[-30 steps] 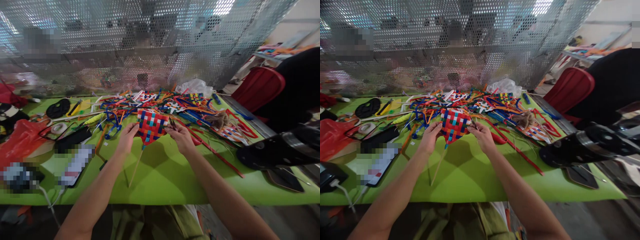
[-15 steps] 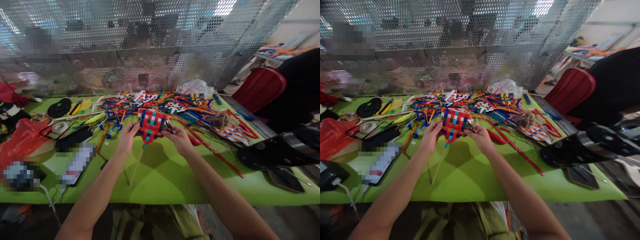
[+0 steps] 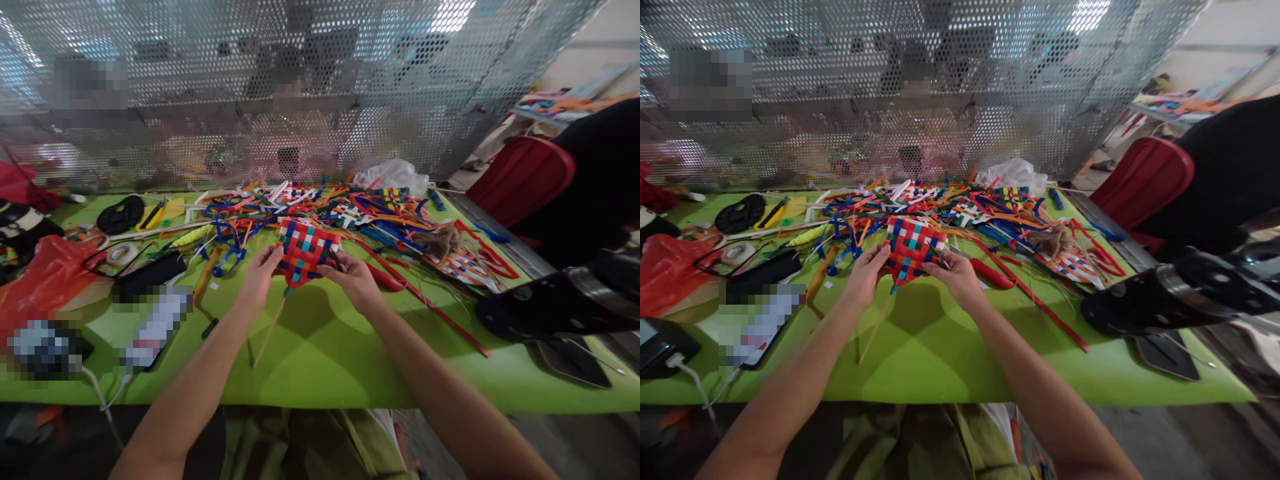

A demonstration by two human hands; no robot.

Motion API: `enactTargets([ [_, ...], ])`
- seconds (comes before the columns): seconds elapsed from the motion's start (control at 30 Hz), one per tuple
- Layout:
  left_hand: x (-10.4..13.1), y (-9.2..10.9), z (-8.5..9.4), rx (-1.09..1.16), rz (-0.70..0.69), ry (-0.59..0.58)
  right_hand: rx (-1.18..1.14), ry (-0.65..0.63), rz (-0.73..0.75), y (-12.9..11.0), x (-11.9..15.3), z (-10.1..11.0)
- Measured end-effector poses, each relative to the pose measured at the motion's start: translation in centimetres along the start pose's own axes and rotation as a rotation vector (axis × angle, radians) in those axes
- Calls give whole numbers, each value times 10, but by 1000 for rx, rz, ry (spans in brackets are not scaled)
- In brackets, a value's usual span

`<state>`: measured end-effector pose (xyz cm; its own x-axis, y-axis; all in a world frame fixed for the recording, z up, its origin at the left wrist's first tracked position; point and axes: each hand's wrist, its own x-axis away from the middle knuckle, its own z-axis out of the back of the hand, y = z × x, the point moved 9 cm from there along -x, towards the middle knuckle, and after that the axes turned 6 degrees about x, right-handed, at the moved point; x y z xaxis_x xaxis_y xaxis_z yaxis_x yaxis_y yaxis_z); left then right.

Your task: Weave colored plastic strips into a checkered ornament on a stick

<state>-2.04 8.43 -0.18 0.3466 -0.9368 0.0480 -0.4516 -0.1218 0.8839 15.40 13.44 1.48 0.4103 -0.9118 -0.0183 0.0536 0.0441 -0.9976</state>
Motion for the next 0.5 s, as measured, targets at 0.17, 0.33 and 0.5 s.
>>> enactTargets([
  [0.17,0,-3,-1,15,23,-14,-16,-18,-38,1,0,-1],
  [0.33,-1,-6,1,67,35,-1,-52,-38,-37,-1,1,-3],
  [0.5,0,-10,-4,123,92,-46,-57,-12,-2,-1,1,-1],
])
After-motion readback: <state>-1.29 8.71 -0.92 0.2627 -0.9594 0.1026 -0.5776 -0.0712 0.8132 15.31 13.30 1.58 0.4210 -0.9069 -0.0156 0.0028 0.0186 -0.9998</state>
